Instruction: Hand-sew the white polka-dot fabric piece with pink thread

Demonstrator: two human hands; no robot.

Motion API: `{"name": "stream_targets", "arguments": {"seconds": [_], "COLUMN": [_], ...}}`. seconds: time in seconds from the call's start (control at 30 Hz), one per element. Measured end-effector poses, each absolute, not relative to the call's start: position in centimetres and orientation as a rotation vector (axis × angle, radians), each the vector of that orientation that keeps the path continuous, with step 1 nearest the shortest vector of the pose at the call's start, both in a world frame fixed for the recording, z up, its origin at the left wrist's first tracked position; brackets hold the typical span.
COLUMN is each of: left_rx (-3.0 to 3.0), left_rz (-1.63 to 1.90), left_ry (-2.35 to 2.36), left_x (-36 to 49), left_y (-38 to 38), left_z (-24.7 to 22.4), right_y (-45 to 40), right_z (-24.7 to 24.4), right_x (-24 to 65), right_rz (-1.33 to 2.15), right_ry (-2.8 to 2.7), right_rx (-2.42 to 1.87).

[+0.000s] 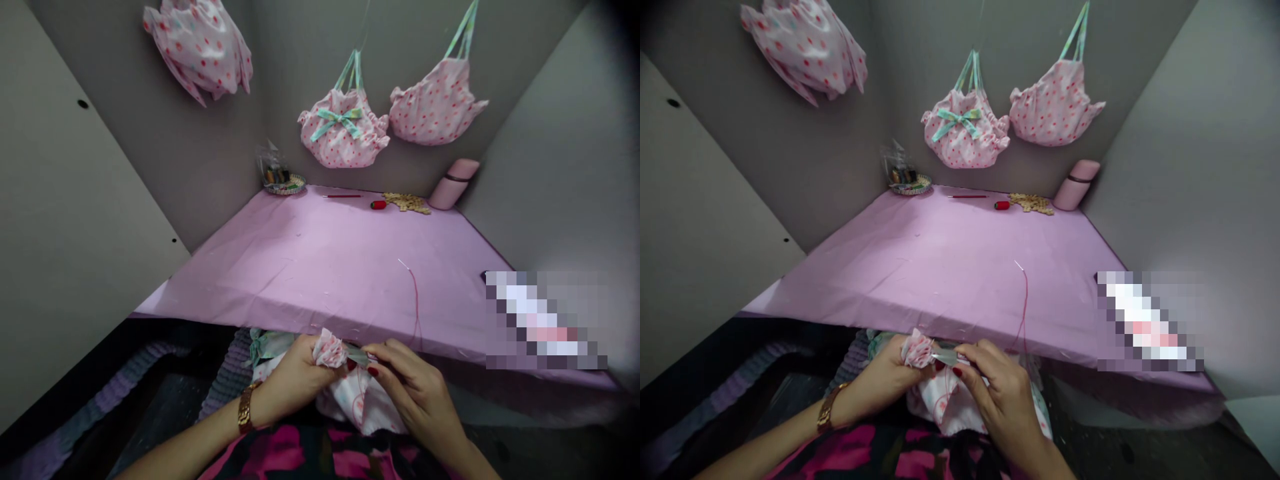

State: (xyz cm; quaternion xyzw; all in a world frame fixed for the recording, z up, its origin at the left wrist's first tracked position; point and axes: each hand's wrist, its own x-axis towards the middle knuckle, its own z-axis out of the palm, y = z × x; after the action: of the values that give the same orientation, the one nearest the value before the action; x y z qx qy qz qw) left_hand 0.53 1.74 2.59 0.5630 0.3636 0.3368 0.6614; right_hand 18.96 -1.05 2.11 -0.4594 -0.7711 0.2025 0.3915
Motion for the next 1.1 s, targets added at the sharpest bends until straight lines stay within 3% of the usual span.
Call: {"name": "stream_targets", "arguments": {"seconds": [1.1], "left_rx": [1.557], "left_rz": [0.728], "left_ry": [0.749], "left_x": [0.5], "left_y": [1.8], "left_z": [2.6], "right_y": [-0.5], "right_z": [2.7], "right_x": [17.8], "right_rz": [0.636], "right_ry": [-1.908], "right_rx": [-1.075]}}
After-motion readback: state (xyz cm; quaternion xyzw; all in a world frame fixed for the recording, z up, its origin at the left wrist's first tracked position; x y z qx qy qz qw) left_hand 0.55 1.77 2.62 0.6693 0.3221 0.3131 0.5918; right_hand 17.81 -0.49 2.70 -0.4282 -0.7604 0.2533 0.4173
